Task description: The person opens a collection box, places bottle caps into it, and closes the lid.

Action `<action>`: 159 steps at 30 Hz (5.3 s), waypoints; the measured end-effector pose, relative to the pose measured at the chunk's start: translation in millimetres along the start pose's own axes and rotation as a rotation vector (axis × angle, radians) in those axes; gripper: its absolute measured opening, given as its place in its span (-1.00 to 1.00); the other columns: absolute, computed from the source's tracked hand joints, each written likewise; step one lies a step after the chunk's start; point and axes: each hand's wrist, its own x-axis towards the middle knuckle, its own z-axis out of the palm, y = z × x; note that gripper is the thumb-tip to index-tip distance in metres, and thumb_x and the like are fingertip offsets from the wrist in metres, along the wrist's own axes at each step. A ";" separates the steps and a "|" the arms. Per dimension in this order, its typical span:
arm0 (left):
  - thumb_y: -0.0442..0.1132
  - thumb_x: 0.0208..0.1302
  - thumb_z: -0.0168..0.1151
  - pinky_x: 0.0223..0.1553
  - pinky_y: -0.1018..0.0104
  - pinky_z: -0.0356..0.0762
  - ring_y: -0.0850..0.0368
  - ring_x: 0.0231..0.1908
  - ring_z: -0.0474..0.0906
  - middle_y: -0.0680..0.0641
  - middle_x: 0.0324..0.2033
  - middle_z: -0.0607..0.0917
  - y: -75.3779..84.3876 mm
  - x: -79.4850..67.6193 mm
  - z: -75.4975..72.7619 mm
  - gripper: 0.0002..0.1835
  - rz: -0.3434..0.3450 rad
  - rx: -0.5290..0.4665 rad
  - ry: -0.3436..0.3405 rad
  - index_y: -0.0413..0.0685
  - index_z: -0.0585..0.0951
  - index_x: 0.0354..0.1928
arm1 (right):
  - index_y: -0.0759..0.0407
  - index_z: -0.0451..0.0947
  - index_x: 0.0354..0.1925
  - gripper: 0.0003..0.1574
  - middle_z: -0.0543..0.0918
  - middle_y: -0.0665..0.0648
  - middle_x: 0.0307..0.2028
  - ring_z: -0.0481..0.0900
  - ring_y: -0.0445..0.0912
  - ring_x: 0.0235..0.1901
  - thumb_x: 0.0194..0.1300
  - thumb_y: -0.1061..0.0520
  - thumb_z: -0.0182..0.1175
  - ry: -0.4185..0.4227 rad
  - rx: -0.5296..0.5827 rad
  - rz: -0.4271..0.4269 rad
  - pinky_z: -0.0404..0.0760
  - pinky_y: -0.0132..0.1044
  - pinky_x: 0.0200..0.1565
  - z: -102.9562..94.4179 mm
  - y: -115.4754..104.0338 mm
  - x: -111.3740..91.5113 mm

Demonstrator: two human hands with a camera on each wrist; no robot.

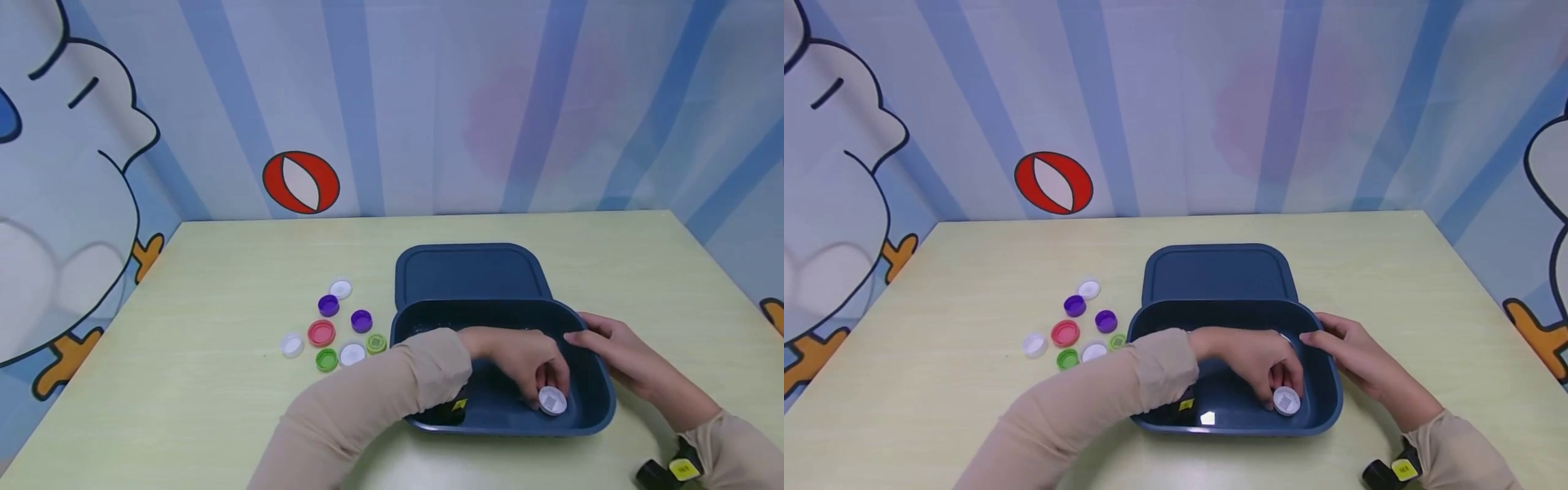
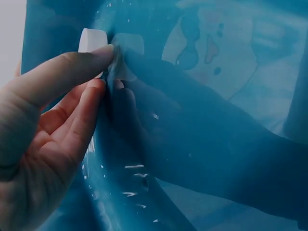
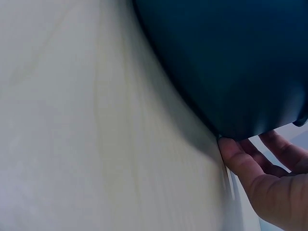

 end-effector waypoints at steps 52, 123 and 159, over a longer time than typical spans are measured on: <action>-0.37 0.04 0.38 0.00 0.32 0.49 -0.01 -0.06 0.52 -0.17 -0.03 0.59 0.5 -119.8 -33.1 -0.50 0.083 -0.313 0.359 -0.24 0.53 0.08 | 0.55 -0.03 0.32 -0.21 0.54 0.19 -0.02 0.61 -0.15 -0.24 0.38 0.05 -0.02 0.022 -0.009 0.019 0.61 -0.25 -0.16 4.3 -2.6 -0.8; -0.14 -0.07 0.48 -0.07 0.37 0.50 0.05 -0.15 0.48 -0.05 -0.12 0.60 -110.1 -338.2 89.5 -0.55 -0.539 -0.276 0.901 -0.09 0.62 -0.08 | 0.56 -0.03 0.32 -0.20 0.60 0.06 -0.11 0.64 -0.14 -0.25 0.38 0.06 -0.01 0.002 0.023 0.009 0.61 -0.24 -0.16 7.7 -5.9 -0.2; -0.23 0.00 0.41 -0.10 0.19 0.41 -0.03 -0.01 0.43 -0.10 -0.04 0.58 -47.7 -303.3 56.8 -0.51 -0.622 -0.489 0.981 -0.15 0.58 0.04 | 0.55 -0.02 0.31 -0.21 0.60 0.07 -0.11 0.63 -0.14 -0.24 0.37 0.07 0.00 -0.003 0.027 0.005 0.61 -0.21 -0.16 8.0 -6.8 -0.3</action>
